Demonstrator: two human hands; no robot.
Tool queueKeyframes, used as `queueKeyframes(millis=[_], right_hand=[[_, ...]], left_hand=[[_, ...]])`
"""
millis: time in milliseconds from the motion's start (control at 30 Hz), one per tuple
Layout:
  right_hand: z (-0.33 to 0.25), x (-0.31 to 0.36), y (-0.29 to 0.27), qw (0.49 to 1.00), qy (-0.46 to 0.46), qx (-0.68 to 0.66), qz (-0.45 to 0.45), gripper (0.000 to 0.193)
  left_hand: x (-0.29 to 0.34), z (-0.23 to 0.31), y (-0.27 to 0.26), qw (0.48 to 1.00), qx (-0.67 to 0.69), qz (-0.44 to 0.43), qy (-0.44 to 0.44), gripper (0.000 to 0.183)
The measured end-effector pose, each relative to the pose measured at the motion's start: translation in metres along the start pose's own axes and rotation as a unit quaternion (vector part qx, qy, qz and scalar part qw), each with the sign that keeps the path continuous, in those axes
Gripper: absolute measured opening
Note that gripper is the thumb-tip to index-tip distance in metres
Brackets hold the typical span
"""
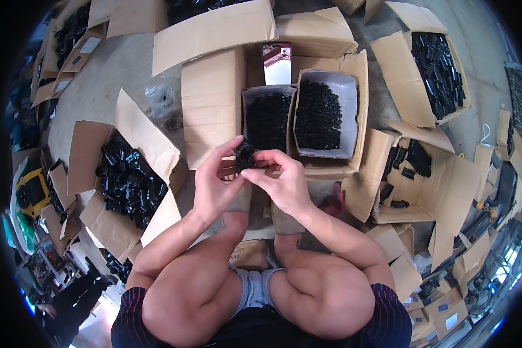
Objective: The person assembles small black plastic components by taking a main housing and inserting a small black pin into a specific slot on each piece before placing them into a separate cardboard box.
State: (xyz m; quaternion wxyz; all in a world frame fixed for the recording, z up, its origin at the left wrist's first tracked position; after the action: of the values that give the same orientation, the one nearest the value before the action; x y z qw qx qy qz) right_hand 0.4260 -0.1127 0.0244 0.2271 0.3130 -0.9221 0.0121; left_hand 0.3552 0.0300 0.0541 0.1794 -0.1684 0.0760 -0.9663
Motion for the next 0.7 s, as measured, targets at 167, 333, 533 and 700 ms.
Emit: queueKeyframes(millis=[167, 333, 533, 700], right_hand=[[0.012, 0.0, -0.004, 0.99, 0.106, -0.09, -0.002, 0.036], [0.009, -0.008, -0.008, 0.98, 0.098, -0.167, -0.037, 0.031], [-0.012, -0.039, -0.062, 0.977, -0.006, 0.211, -0.008, 0.021], [0.009, -0.1, -0.145, 0.862, -0.101, 0.481, 0.121, 0.016]], left_hand=[[0.005, 0.02, 0.003, 0.985, -0.16, -0.034, 0.055, 0.063], [0.001, -0.023, 0.009, 0.964, 0.204, -0.122, -0.123, 0.043], [0.01, -0.042, 0.012, 0.916, 0.288, -0.128, -0.249, 0.032], [0.011, -0.05, 0.012, 0.908, 0.312, -0.09, -0.264, 0.029]])
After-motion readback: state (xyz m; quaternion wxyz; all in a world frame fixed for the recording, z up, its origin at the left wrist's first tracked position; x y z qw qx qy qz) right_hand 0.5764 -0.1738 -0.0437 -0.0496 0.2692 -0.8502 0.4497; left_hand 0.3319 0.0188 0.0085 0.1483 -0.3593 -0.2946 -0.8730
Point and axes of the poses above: each hand's wrist, its own x-axis away from the middle knuckle, its own y-axis out of the palm, z = x × y, the point moved 6 cm from there along -x, towards the middle knuckle
